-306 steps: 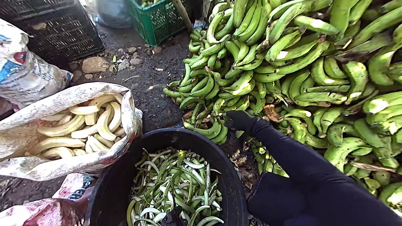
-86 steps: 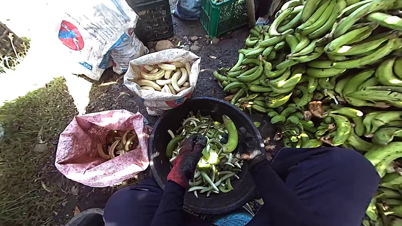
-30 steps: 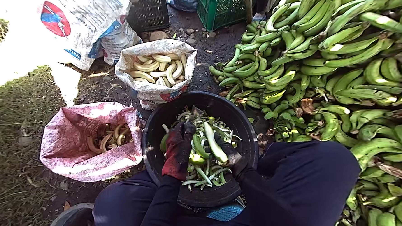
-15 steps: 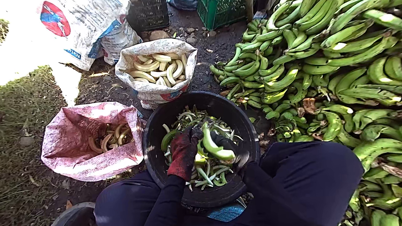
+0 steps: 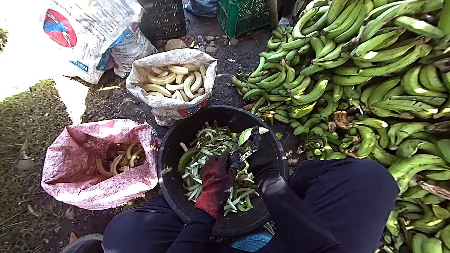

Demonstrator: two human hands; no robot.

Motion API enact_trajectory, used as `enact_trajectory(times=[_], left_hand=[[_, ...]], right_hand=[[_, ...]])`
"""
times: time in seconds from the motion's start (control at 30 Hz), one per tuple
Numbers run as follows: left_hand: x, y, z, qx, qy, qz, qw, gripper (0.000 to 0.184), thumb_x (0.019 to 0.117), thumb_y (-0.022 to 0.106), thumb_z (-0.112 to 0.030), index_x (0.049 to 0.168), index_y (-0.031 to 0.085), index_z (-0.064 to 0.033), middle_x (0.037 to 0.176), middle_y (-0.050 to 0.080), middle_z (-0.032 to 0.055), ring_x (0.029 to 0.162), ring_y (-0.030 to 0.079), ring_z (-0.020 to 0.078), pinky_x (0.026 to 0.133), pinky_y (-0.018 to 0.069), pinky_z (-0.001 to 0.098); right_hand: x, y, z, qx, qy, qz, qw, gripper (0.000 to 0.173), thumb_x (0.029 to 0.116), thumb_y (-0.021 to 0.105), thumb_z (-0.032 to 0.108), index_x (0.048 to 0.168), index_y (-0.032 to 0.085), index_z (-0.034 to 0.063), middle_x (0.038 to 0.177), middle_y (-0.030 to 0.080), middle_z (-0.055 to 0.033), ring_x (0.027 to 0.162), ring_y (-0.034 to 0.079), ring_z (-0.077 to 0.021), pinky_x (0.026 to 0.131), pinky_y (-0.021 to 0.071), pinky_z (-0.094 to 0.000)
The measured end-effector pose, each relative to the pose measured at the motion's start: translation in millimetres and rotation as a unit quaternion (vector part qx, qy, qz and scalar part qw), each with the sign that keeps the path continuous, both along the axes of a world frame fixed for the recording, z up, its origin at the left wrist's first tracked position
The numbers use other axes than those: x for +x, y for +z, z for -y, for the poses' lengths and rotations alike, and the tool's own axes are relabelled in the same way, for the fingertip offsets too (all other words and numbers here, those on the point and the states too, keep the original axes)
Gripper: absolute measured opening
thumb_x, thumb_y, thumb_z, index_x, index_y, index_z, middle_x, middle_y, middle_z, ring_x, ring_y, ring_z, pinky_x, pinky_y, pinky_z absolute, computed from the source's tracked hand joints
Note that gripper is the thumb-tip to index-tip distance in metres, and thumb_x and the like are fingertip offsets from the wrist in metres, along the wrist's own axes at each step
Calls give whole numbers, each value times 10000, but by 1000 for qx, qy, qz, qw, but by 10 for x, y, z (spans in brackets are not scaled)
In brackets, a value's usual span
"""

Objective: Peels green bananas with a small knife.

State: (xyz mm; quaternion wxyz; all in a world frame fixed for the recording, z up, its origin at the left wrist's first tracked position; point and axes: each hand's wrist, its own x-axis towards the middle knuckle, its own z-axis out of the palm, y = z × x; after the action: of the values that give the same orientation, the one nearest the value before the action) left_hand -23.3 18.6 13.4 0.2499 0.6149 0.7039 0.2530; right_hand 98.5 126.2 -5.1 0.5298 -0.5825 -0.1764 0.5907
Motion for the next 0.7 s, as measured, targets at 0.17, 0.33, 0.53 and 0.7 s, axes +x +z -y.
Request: enact_trajectory(times=[0.17,0.33,0.53,0.7], left_hand=[[-35,76,-55,-30,34,-31,998,571,960,554,-577,1393,645,-217,1195,677,175,1072,664,351,922,535,558],[-225,67,-197,-84,45,15,995,445,1037,501,-469,1410,620,-257,1271,668,126,1174,637,301,1009,503,549],[-558,-134,-336,-88,83,49,991,504,1049,392,-596,1318,672,-276,1285,681,27,1236,612,200,1063,479,514],[-311,-48,-212,-63,16,56,996,436,1058,461,-499,1336,668,-235,1261,693,55,1179,651,207,1038,521,496]], right_hand=[[-103,-33,58,-11,2,95,995,467,1115,352,371,1305,534,-14,1104,613,-200,967,620,-255,842,548,-444],[-106,-106,216,80,157,64,982,377,1122,333,242,1281,553,-20,1032,642,-130,918,638,-150,839,559,-338],[186,-7,462,65,581,44,810,422,1063,449,308,1412,533,87,1080,700,-56,927,684,-120,844,584,-333],[231,-146,402,33,331,-20,943,426,1120,299,342,1282,575,60,909,699,-73,726,672,-146,631,594,-325]])
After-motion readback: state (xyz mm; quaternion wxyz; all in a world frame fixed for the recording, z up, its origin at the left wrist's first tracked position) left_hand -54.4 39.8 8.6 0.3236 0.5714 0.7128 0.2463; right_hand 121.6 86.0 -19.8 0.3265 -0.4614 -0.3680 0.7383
